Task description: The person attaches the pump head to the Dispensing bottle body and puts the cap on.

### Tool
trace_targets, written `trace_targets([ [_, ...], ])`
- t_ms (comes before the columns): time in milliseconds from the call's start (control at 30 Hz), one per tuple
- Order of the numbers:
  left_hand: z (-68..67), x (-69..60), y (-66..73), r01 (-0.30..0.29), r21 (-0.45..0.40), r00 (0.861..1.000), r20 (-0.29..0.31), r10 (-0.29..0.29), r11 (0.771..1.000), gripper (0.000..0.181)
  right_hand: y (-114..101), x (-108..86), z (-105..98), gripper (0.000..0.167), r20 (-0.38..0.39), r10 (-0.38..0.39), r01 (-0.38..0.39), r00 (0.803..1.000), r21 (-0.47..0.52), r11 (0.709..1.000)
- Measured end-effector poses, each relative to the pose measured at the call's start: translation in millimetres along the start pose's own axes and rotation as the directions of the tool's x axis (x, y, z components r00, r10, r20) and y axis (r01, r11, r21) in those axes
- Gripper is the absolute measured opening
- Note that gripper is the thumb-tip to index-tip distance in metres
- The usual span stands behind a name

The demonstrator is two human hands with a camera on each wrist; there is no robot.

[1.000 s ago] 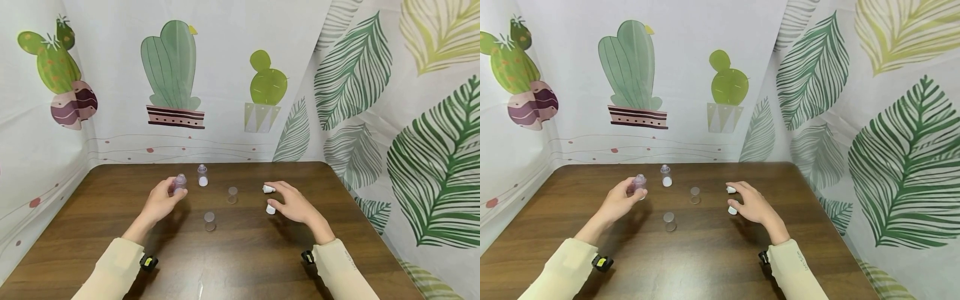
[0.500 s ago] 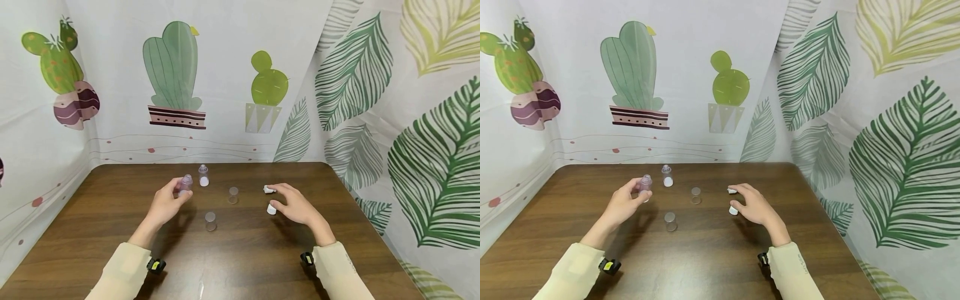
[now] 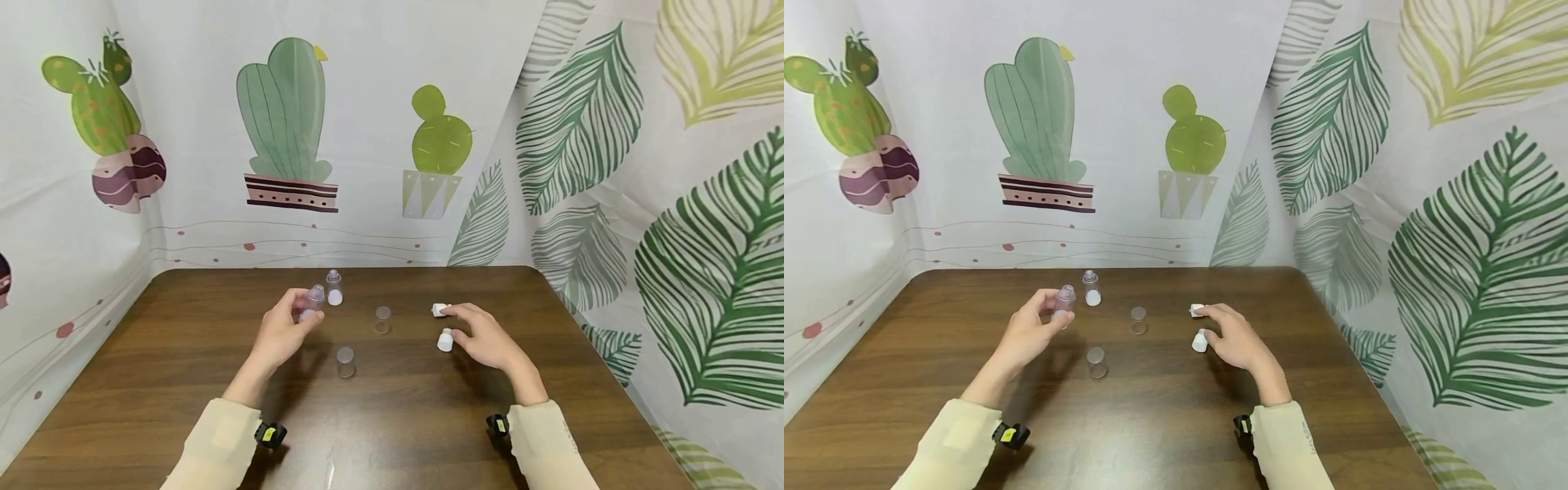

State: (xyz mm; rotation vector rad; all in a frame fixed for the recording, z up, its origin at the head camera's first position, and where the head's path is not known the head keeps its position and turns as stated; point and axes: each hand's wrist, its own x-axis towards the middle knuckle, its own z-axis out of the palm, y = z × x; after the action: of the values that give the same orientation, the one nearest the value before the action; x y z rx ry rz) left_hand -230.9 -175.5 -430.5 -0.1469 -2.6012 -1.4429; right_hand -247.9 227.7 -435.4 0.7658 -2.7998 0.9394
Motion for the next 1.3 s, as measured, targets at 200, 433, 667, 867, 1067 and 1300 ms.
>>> trace_targets([
  [200, 4.6, -2.2, 5.2, 0.012, -0.016, 1.000, 0.003, -0.012, 1.000, 0.040, 2.7, 0.1, 1.7, 0.041, -0.012, -0.028, 0.027, 1.000, -0.025, 0.999],
  [433, 8.7, -1.6, 6.3, 0.015, -0.033, 1.000, -0.007, -0.015, 0.999, 0.040, 3.8, 1.4, 3.2, 0.043, 0.031, -0.012, 0.014, 0.999, -0.056, 0.998],
  [667, 11.3, -3.9, 7.8, 0.032, -0.031, 0.999, 0.007, -0.032, 0.999, 0.042, 3.4, 2.7, 4.6, 0.047, 0.068, -0.009, 0.015, 0.998, -0.095, 0.995],
  [867, 13.4, -6.4, 11.3, 0.006, -0.036, 1.000, 0.003, -0.005, 0.999, 0.042, 1.8, 4.0, 7.3, 0.048, 0.084, -0.014, 0.023, 0.996, -0.104, 0.994],
  [1067, 15.4, -7.2, 12.2, -0.009, -0.047, 1.000, 0.020, 0.009, 0.999, 0.041, 2.3, 5.0, 8.3, 0.045, 0.094, 0.001, 0.008, 0.996, -0.095, 0.995],
  [1300, 19.2, -6.6, 11.0, -0.013, -0.046, 1.000, 0.020, 0.014, 0.999, 0.040, 4.1, 5.8, 7.7, 0.040, 0.111, 0.030, -0.020, 0.993, -0.085, 0.996],
])
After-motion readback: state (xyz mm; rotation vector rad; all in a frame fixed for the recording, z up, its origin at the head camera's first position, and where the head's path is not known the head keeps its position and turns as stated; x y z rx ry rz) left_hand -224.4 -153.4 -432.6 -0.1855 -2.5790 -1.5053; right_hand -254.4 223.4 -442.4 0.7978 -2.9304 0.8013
